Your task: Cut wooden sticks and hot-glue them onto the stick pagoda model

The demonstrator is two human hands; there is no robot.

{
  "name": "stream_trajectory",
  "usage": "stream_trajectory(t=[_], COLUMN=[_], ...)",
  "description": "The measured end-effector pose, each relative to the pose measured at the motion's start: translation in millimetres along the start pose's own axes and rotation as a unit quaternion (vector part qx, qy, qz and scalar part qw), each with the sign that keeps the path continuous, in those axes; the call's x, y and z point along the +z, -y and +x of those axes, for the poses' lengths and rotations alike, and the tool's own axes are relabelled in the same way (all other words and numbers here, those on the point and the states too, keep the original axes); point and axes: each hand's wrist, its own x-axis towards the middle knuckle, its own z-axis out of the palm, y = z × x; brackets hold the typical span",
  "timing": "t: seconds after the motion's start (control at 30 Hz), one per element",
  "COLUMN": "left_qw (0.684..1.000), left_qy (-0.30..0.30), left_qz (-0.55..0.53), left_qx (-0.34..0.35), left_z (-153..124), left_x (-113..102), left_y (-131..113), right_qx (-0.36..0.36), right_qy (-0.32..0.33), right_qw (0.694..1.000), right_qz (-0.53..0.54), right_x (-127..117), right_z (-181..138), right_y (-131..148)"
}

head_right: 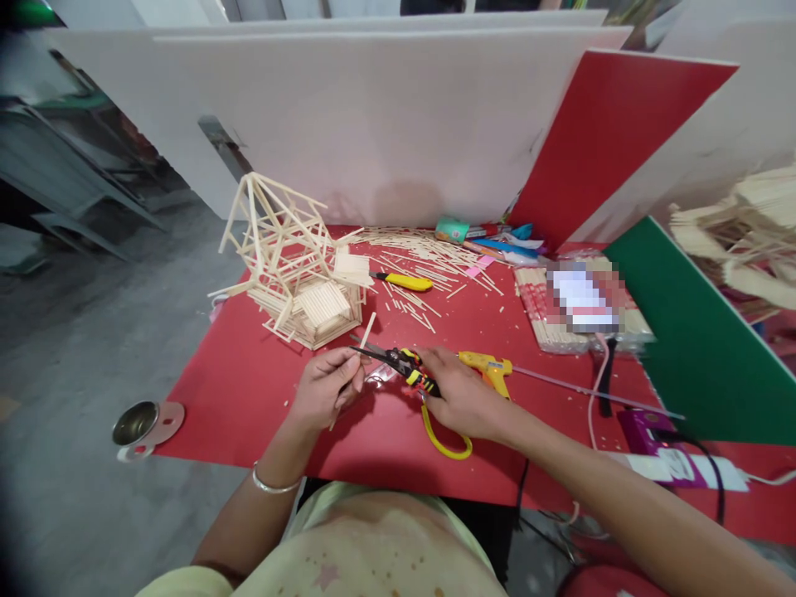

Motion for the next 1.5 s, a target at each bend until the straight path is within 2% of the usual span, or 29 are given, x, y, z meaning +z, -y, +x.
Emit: stream_trajectory(t=[0.1, 0.17, 0.2, 0.27, 0.3, 0.37, 0.47, 0.53, 0.57, 0.6, 0.67, 0.73, 0.77, 0.83, 0.87, 0.93, 1.0, 1.03, 1.07, 1.1, 1.13, 1.2, 1.27, 1.33, 1.4, 1.43, 1.5], left_qw=[0.99, 0.97, 0.957, 0.925, 0.903, 0.857, 0.839, 0.855, 0.876, 0.905, 0.961, 0.983, 0.986, 0.984, 0.98, 0.968, 0.955, 0.948, 0.94, 0.932, 0.924, 0.915, 0.915, 0.916, 0.919, 0.921, 0.926], left_qy=[-0.007, -0.003, -0.004, -0.021, -0.041, -0.079, -0.11, -0.146, -0.144, -0.128, -0.059, -0.026, -0.031, -0.079, -0.111, -0.168, -0.198, -0.203, -0.206, -0.206, -0.203, -0.195, -0.19, -0.196, -0.202, -0.203, -0.196], left_qz=[0.128, 0.216, 0.255, 0.335, 0.381, 0.46, 0.487, 0.449, 0.41, 0.357, 0.218, 0.134, 0.115, 0.106, 0.108, 0.123, 0.163, 0.19, 0.216, 0.24, 0.26, 0.288, 0.304, 0.308, 0.302, 0.297, 0.285], left_qx=[0.059, 0.114, 0.14, 0.179, 0.195, 0.219, 0.217, 0.215, 0.208, 0.195, 0.158, 0.122, 0.115, 0.12, 0.128, 0.143, 0.151, 0.157, 0.168, 0.18, 0.192, 0.204, 0.187, 0.165, 0.153, 0.152, 0.152], left_z=[-0.2, 1.3, 3.0, 8.8, 12.6, 20.7, 28.7, 29.1, 28.1, 26.8, 24.2, 23.3, 23.5, 24.6, 25.1, 24.6, 21.4, 19.0, 16.3, 13.5, 10.9, 6.6, 3.4, 1.1, 0.1, 0.2, 1.7], left_x=[-8.0, -14.4, -18.7, -30.7, -38.2, -54.5, -71.0, -69.8, -65.4, -59.0, -43.9, -31.3, -27.5, -26.0, -28.1, -35.8, -44.6, -48.2, -50.7, -52.1, -52.5, -51.3, -49.6, -49.2, -50.2, -50.8, -50.7], left_y=[0.4, 1.5, 2.8, 8.5, 13.1, 25.0, 41.0, 44.0, 42.8, 40.2, 33.6, 29.3, 28.8, 30.8, 32.6, 35.9, 37.6, 37.9, 37.9, 37.8, 37.7, 38.0, 38.8, 39.5, 39.4, 39.0, 37.5], right_qx=[0.054, 0.075, 0.088, 0.122, 0.146, 0.193, 0.223, 0.224, 0.223, 0.222, 0.215, 0.205, 0.198, 0.182, 0.17, 0.152, 0.157, 0.181, 0.221, 0.261, 0.299, 0.341, 0.327, 0.252, 0.171, 0.15, 0.116], right_qy=[0.025, 0.091, 0.136, 0.209, 0.226, 0.226, 0.236, 0.267, 0.288, 0.309, 0.349, 0.379, 0.39, 0.399, 0.39, 0.329, 0.191, 0.107, 0.038, -0.008, -0.025, -0.01, -0.021, -0.089, -0.153, -0.14, -0.039], right_qw=[0.998, 0.986, 0.967, 0.902, 0.871, 0.833, 0.797, 0.771, 0.756, 0.74, 0.709, 0.688, 0.684, 0.704, 0.732, 0.823, 0.934, 0.969, 0.974, 0.959, 0.938, 0.919, 0.923, 0.939, 0.951, 0.963, 0.985], right_qz=[0.007, 0.114, 0.197, 0.356, 0.41, 0.466, 0.509, 0.534, 0.544, 0.554, 0.574, 0.584, 0.583, 0.558, 0.532, 0.438, 0.258, 0.13, 0.0, -0.109, -0.175, -0.199, -0.201, -0.219, -0.206, -0.174, -0.125], right_x=[-5.1, -4.7, -2.9, 3.4, 7.2, 13.7, 17.5, 17.2, 17.0, 17.1, 17.8, 17.4, 15.7, 6.8, -0.5, -19.5, -39.6, -48.2, -55.0, -59.9, -62.9, -63.7, -57.4, -42.0, -16.6, -0.8, 33.4], right_z=[-2.1, -2.2, -1.9, -0.7, 0.1, 2.1, 5.2, 7.1, 7.9, 8.5, 8.6, 6.7, 4.9, 0.3, -1.8, -3.1, 2.8, 9.1, 17.1, 26.1, 35.4, 49.9, 53.2, 40.9, 14.3, -2.3, -36.1], right_y=[7.7, 13.3, 15.6, 17.7, 17.5, 14.9, 9.8, 8.4, 8.6, 9.4, 11.8, 13.9, 14.0, 10.6, 6.3, -9.1, -34.0, -49.2, -65.3, -81.3, -96.0, -116.8, -120.5, -105.9, -79.0, -63.9, -35.9])
